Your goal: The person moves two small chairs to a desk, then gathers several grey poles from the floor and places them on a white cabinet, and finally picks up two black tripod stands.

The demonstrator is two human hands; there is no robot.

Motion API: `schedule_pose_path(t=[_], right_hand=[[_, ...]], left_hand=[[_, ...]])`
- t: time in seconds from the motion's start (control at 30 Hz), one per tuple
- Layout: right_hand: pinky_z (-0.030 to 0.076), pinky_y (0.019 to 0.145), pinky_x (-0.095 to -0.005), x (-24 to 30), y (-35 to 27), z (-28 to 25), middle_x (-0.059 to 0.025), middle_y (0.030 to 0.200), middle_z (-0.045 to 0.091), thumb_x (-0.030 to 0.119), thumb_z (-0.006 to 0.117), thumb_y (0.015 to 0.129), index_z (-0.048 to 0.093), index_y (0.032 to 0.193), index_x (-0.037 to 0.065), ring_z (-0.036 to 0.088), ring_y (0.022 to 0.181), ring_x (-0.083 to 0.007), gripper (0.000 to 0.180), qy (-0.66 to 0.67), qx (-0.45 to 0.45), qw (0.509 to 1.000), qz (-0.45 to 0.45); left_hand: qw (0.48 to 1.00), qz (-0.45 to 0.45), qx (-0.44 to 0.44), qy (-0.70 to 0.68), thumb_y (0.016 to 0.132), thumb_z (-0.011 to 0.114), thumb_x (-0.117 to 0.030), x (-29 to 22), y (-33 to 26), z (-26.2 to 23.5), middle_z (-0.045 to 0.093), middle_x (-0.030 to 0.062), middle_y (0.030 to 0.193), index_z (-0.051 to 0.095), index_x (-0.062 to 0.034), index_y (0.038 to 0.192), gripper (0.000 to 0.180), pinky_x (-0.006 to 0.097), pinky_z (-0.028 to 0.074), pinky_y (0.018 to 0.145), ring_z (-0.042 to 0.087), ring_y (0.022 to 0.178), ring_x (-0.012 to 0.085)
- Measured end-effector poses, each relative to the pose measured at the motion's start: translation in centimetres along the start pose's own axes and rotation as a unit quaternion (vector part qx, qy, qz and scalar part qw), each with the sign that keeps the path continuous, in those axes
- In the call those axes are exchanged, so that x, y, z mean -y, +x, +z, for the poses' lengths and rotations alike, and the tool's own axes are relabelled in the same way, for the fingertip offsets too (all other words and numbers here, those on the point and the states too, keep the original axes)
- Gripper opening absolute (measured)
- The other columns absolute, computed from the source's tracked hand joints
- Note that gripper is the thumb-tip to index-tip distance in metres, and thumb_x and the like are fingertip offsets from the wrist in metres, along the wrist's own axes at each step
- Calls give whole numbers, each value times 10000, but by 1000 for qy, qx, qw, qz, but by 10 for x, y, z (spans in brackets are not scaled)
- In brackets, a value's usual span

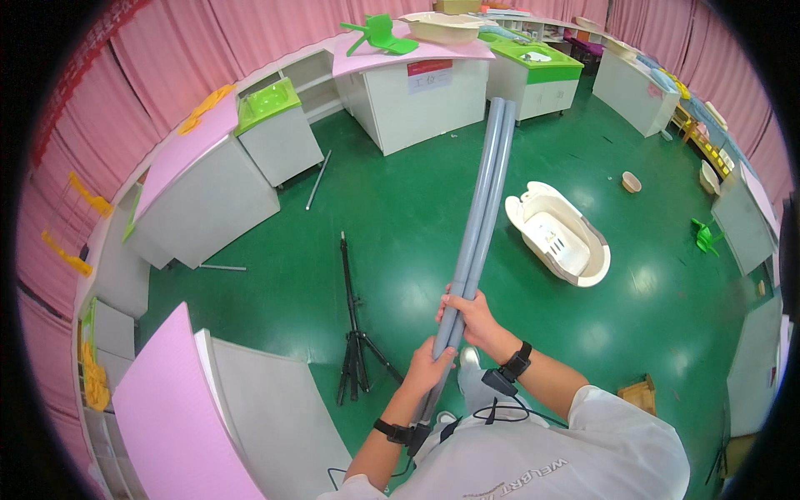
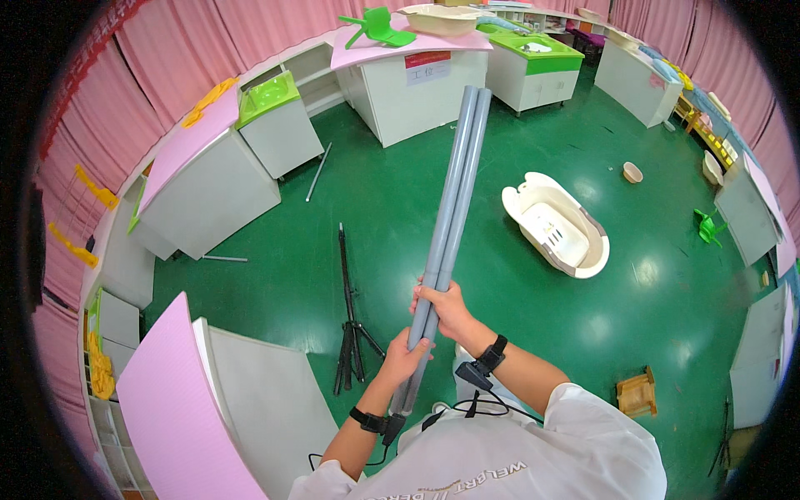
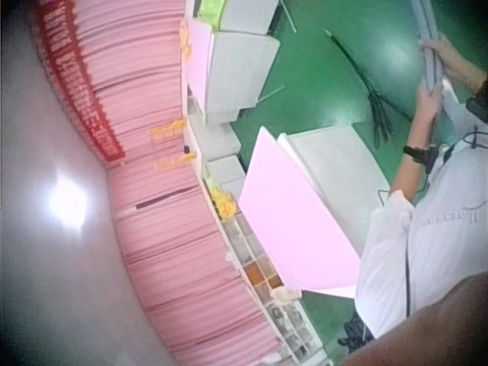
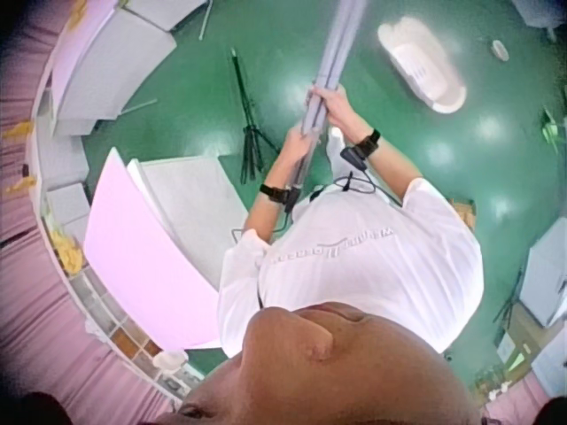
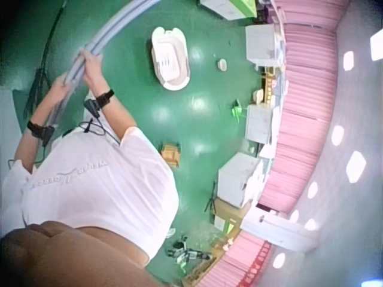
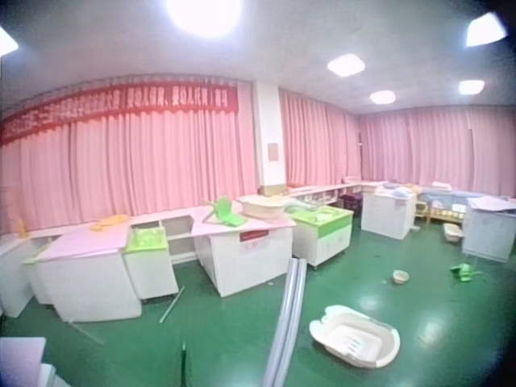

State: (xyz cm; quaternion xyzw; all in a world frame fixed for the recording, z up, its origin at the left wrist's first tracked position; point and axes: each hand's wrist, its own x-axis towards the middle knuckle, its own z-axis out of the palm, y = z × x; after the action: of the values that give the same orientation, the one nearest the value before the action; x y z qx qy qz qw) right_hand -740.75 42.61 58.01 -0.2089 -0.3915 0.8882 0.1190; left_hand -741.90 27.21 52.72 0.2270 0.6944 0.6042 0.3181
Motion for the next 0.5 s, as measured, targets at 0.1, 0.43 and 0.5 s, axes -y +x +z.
schedule_pose_path(t=[0.1,0.43,0.5], right_hand=[[526,625,-366,8,74,8,-90,757,544,39,613,777,452,992,10,580,649,-204,270,15,10,1000,9],[528,599,-378,45,353,65,-87,709,531,41,579,782,450,974,20,578,640,-213,232,1,-1,1000,18],[519,550,-363,67,423,94,-87,704,534,28,581,778,456,974,13,579,594,-214,233,11,-14,1000,-1]], left_hand=[[999,-12,23,-36,880,571,-239,21,77,-34,626,59,782,546,-16,953,237,282,486,608,594,664,116],[977,-131,65,-156,900,536,-222,5,313,-178,623,82,968,512,1,1113,309,301,484,717,601,778,160],[974,-133,102,-152,905,527,-243,-12,369,-222,625,70,969,511,-5,1125,324,308,479,730,596,790,157]])
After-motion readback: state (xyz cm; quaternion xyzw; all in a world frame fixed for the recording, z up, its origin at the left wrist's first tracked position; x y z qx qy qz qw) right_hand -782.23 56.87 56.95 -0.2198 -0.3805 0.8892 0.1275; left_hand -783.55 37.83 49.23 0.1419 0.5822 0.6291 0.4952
